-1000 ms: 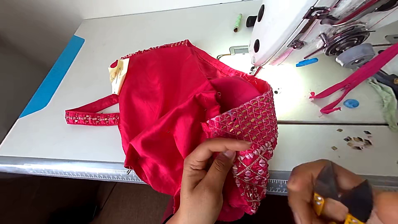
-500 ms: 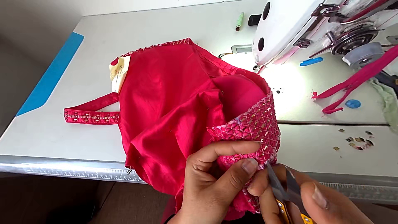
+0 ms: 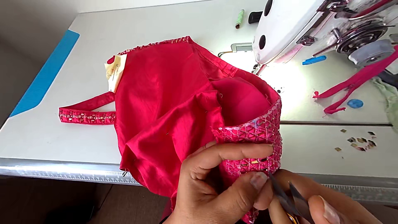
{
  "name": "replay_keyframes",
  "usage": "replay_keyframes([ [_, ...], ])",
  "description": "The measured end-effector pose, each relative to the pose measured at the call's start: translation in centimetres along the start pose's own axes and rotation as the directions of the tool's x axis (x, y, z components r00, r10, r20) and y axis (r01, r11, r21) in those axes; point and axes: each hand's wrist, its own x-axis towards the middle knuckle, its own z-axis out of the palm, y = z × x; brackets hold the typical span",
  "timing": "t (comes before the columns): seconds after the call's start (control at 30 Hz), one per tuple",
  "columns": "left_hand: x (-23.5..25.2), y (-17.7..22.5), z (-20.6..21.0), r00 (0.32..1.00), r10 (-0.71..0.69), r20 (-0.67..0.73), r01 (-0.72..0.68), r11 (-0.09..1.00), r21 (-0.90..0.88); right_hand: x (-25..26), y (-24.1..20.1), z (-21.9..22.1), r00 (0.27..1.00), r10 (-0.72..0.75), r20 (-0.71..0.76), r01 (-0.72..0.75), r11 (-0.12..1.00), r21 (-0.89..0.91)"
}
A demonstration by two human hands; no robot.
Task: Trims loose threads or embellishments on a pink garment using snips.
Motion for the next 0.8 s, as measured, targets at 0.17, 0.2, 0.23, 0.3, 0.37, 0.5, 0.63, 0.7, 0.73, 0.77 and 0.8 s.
replay_keyframes([
  [0.17,0.2,-0.6,-0.3,0.999,0.033,0.030,-0.033,0.999,0.003,0.0,0.0,-0.1,1.000,-0.005,0.012,0.005,1.000,-0.001],
  [0.2,0.1,-0.7,-0.3,0.999,0.040,0.030,-0.040,0.999,0.018,0.0,0.0,-0.1,1.000,-0.002,0.010,0.002,1.000,0.009],
  [0.23,0.1,-0.9,-0.4,0.999,0.041,0.031,-0.042,0.999,0.034,-0.1,-0.1,-0.1,1.000,0.002,0.001,-0.002,1.000,0.017],
  [0.3,0.1,-1.1,-0.6,0.998,0.042,0.040,-0.045,0.997,0.062,-0.2,-0.2,-0.2,1.000,0.014,-0.023,-0.013,0.999,0.033],
  [0.37,0.1,-1.1,-0.6,0.998,0.049,0.041,-0.052,0.995,0.085,-0.3,-0.5,-0.3,0.999,0.020,-0.050,-0.017,0.999,0.046],
  [0.5,0.1,-1.1,-0.5,0.999,0.046,0.010,-0.047,0.993,0.104,-0.5,-1.3,-0.7,0.999,-0.010,-0.046,0.005,0.995,-0.100],
  [0.63,0.0,-1.3,-0.5,0.998,0.065,-0.001,-0.065,0.993,0.094,-0.2,-1.2,-0.5,0.998,-0.069,0.003,0.066,0.951,-0.301],
  [0.7,0.0,-1.4,-0.5,0.997,0.076,0.003,-0.076,0.995,0.071,-0.1,-0.9,-0.3,0.998,-0.063,-0.010,0.056,0.942,-0.330],
  [0.73,0.0,-1.4,-0.5,0.997,0.080,0.005,-0.080,0.995,0.057,-0.1,-0.9,-0.3,0.998,-0.059,-0.019,0.049,0.941,-0.333],
  [0.77,-0.1,-1.4,-0.5,0.997,0.080,0.009,-0.081,0.996,0.046,-0.1,-0.9,-0.3,0.998,-0.059,-0.026,0.047,0.943,-0.330],
  [0.8,-0.1,-1.4,-0.5,0.997,0.079,0.014,-0.079,0.996,0.038,-0.2,-0.9,-0.3,0.998,-0.061,-0.031,0.048,0.946,-0.319],
])
